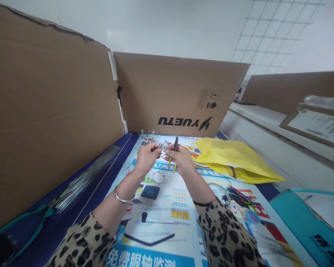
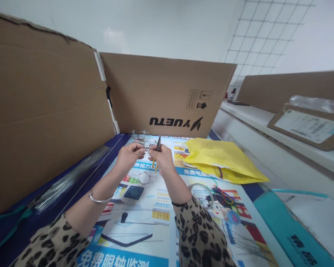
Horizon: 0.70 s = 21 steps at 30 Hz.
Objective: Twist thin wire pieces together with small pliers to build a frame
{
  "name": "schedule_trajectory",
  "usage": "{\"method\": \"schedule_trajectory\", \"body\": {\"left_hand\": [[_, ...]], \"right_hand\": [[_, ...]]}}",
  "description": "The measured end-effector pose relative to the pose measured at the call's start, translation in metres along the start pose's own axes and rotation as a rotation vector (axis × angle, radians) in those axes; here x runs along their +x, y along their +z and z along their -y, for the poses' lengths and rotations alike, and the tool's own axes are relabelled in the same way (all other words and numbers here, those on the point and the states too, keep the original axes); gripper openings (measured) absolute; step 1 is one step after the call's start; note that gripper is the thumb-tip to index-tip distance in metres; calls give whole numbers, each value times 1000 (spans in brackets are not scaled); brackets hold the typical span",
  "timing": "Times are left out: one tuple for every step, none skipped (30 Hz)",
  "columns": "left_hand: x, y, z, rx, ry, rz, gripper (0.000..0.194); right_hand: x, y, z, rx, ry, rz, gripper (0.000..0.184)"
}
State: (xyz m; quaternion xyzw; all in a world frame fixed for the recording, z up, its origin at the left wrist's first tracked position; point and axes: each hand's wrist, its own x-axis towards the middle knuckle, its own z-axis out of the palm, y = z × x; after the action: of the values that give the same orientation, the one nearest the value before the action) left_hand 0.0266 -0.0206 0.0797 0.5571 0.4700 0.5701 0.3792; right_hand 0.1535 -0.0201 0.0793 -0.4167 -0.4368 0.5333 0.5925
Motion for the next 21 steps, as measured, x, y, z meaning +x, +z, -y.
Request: {"method": "schedule_trajectory", "body": {"left_hand": [[0, 0, 0, -16, -3, 3, 15], [0, 0, 1, -34, -9, 8, 16], [0, 0, 1, -53, -16, 14, 16], [0, 0, 2, -73, -23, 21, 16], [0, 0, 3, -91, -32, 26, 17], [0, 1, 3, -105, -40, 28, 17], [0, 1, 4, -116, -48, 28, 16], [1, 1, 4, -123, -56, 25, 16], [1, 1, 5, -128, -61, 22, 16], [1, 1, 6, -131, -65, 20, 16], [1, 2, 7, -135, -66, 19, 16], [1, 2, 8, -141, -67, 19, 16], [2, 2, 9, -148, -70, 20, 16], [2, 2, 10, -157, -76, 21, 17], [2, 3, 10, -168, -85, 23, 17], [1, 3, 11, -179, -95, 23, 17], [1, 3, 12, -192, -105, 23, 18], [1, 4, 12, -204, -113, 24, 18], [1, 4, 12, -215, -119, 24, 18], [0, 5, 12, -223, -123, 24, 19], [0, 5, 13, -227, -125, 23, 19]], "right_hand": [[0, 0, 0, 6, 5, 3, 23], [0, 0, 0, 11, 10, 5, 23], [0, 1, -1, 14, 14, 5, 24], [0, 1, -1, 17, 19, 5, 24], [0, 1, -2, 21, 27, 4, 24], [0, 1, -3, 26, 36, 3, 25], [0, 1, -3, 32, 45, 3, 25], [0, 1, -4, 37, 54, 3, 26], [1, 0, -5, 43, 60, 4, 26], [1, 0, -6, 50, 64, 5, 27], [1, 0, -7, 57, 66, 6, 27], [1, 0, -8, 64, 65, 8, 27], [1, 0, -9, 69, 63, 11, 27], [1, 0, -9, 74, 61, 14, 27], [2, 0, -10, 78, 58, 17, 27], [2, -1, -11, 84, 59, 20, 26], [2, -1, -12, 90, 61, 22, 26], [3, -1, -13, 97, 64, 23, 27], [3, -1, -14, 104, 66, 24, 27], [4, -2, -14, 109, 69, 24, 27], [4, -2, -15, 110, 71, 23, 27]]}}
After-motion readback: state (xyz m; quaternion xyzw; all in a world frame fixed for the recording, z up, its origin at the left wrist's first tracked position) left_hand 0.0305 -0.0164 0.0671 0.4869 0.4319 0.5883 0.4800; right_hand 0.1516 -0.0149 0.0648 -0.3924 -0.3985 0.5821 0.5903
